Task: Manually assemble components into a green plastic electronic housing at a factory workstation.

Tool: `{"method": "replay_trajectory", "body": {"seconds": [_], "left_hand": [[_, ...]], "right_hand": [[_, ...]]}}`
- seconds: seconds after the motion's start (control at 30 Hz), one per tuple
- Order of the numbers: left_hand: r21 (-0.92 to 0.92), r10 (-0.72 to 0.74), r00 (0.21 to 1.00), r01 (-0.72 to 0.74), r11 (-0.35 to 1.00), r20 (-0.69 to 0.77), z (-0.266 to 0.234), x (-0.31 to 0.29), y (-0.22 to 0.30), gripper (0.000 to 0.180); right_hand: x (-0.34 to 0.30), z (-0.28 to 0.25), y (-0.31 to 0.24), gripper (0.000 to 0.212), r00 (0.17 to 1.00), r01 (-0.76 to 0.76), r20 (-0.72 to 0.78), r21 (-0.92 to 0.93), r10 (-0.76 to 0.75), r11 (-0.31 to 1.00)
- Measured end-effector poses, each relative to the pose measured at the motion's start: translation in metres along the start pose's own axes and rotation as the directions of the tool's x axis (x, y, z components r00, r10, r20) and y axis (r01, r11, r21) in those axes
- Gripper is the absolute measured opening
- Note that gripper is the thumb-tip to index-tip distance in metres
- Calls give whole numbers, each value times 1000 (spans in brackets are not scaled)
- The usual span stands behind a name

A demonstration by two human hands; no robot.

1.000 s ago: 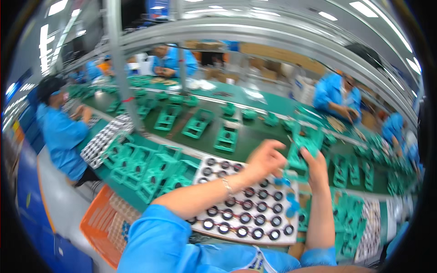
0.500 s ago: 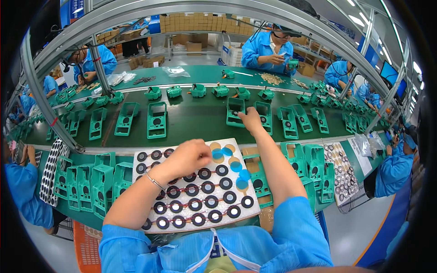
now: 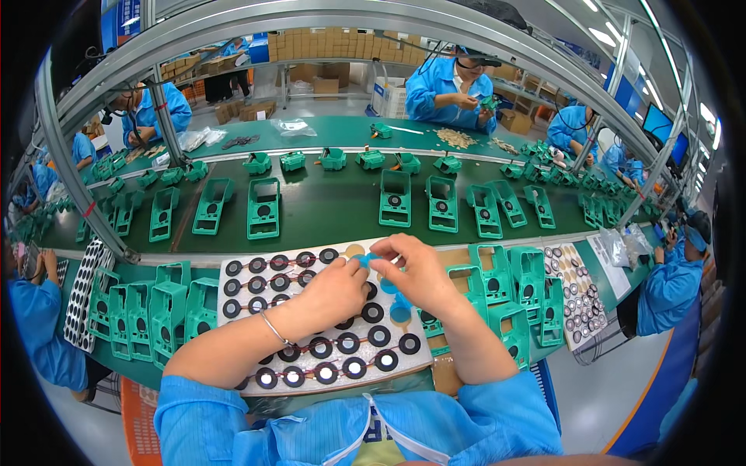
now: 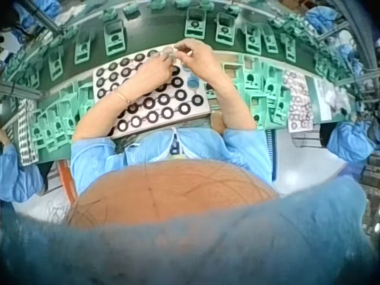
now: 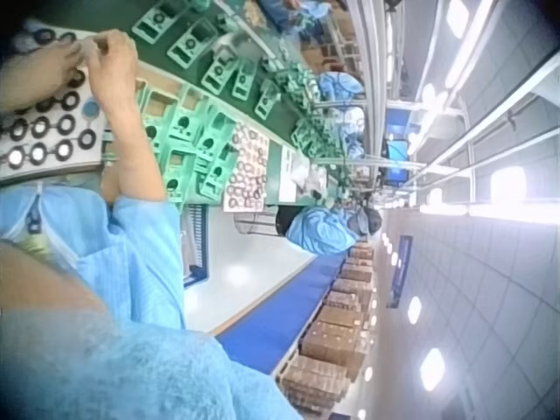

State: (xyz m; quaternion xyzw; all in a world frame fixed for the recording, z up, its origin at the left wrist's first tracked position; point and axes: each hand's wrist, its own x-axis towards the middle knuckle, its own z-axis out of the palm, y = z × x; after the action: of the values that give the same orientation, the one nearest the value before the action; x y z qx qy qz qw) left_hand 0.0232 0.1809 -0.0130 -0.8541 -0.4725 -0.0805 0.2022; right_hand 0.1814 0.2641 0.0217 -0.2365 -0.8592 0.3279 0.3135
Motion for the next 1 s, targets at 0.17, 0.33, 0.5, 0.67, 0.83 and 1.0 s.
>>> {"method": "replay_trajectory", "body": {"seconds": [0.17, 0.33, 0.5, 0.67, 0.83, 1.0], "left_hand": [[-193, -82, 977, 44, 980, -198, -11, 2, -15, 13], [-261, -108, 962, 41, 964, -250, -25, 5, -20, 11], [-316, -345, 775, 197, 928, -529, -34, 9, -19, 31], [-917, -754, 656, 323, 234, 38, -25, -4, -28, 16], [-941, -557, 759, 285, -180, 337, -20, 4, -24, 15], [-928, -527, 764, 290, -235, 372, -18, 2, -25, 11]], "right_hand": [[-5, 1, 20, 30, 974, -25, 226, 103, 1, 994], [-4, -1, 25, 35, 952, 152, 256, 87, -170, 985], [-2, -6, 20, 37, 971, 5, 226, 312, -79, 950], [0, -3, 20, 41, 985, 153, 10, 402, -172, 903], [-1, -1, 17, 42, 947, 321, -10, -7, -321, 947], [-4, 2, 11, 43, 936, 352, 17, -53, -351, 935]]}}
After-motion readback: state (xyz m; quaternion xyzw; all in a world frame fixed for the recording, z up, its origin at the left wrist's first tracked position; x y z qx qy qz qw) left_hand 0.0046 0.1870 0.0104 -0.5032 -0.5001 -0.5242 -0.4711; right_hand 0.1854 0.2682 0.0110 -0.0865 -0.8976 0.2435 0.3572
